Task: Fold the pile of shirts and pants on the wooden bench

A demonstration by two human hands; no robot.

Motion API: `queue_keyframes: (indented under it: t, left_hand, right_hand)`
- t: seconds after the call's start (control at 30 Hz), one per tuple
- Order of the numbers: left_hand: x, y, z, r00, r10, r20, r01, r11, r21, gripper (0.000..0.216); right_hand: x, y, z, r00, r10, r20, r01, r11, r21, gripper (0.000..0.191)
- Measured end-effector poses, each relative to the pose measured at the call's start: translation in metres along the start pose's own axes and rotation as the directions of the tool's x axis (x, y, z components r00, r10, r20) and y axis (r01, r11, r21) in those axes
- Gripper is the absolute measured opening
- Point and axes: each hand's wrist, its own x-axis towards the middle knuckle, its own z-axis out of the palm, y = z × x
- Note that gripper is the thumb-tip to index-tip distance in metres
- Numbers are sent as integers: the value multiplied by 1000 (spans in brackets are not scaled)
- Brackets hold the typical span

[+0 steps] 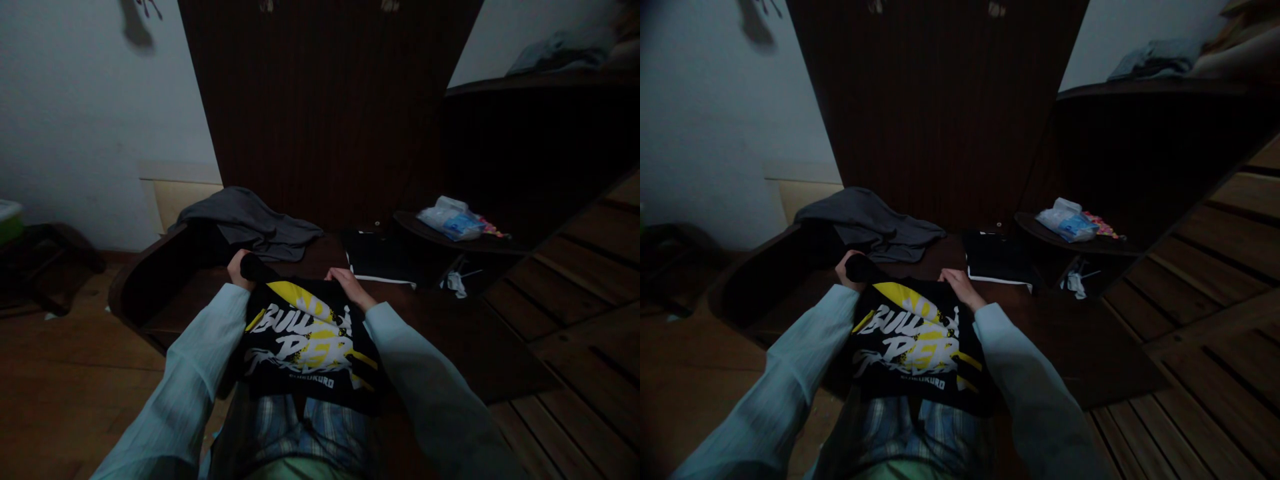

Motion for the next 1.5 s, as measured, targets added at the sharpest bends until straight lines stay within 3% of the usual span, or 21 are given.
queue_keyframes:
  t: [0.13, 0.3, 0.4, 0.53, 0.63, 0.7, 0.8, 0.83, 0.87, 0.9, 0.97, 1.07, 1.2, 1.33, 1.43, 1.5]
  left_hand:
    - [-1, -1, 1, 1000, 11, 30, -10, 1000, -24, 14]
    - [-1, 1, -2, 997, -26, 69, 23, 999, 44, 13]
    - [1, 2, -2, 979, -83, 184, 53, 985, 164, 9]
    - [6, 3, 2, 883, -223, 413, 95, 947, 308, 14]
    - [8, 1, 6, 812, -279, 513, 122, 940, 319, 12]
    - [8, 1, 7, 795, -282, 538, 133, 945, 299, 10]
    - [6, 2, 8, 780, -301, 548, 197, 950, 242, 6]
    - [6, 3, 8, 782, -324, 532, 253, 946, 203, 5]
    - [6, 3, 9, 786, -352, 509, 315, 935, 160, 6]
    - [5, 4, 9, 789, -383, 480, 375, 919, 118, 6]
    - [6, 3, 11, 793, -442, 418, 464, 884, 55, 6]
    - [10, -2, 10, 795, -513, 324, 543, 839, -5, 18]
    - [17, -10, 6, 778, -596, 201, 621, 777, -101, 36]
    - [21, -9, 2, 746, -636, 198, 664, 730, -162, 43]
    - [22, -1, -2, 695, -638, 332, 709, 683, -173, 45]
    - [21, 5, -10, 646, -621, 444, 738, 656, -156, 46]
  right_hand:
    - [-2, -9, 4, 990, 142, 8, -142, 981, 130, 40]
    - [-6, -16, 6, 985, 139, 104, -131, 988, -85, 32]
    - [-7, -17, 5, 986, 105, 133, -77, 977, -198, 26]
    - [-5, -16, 4, 988, 44, 150, -11, 977, -215, 21]
    - [-2, -16, -3, 989, -109, -102, 88, 978, -190, 24]
    - [-1, -16, -12, 906, -146, -397, 94, 984, -148, 28]
    - [0, -12, -29, 639, -34, -768, 29, 999, -20, 33]
    - [0, -10, -34, 562, 11, -827, 26, 999, 31, 34]
    - [0, -8, -38, 515, 55, -855, 37, 996, 87, 35]
    - [1, -7, -41, 506, 101, -857, 58, 987, 151, 35]
    - [1, -7, -44, 562, 212, -799, 105, 941, 323, 36]
    - [1, -9, -43, 677, 387, -627, 111, 788, 606, 34]
    - [1, -10, -40, 758, 469, -454, 51, 651, 758, 33]
    - [3, -2, -41, 749, 451, -486, 52, 691, 721, 35]
    - [4, 4, -45, 747, 424, -513, 14, 761, 648, 36]
    - [2, 5, -49, 782, 365, -506, -23, 827, 562, 36]
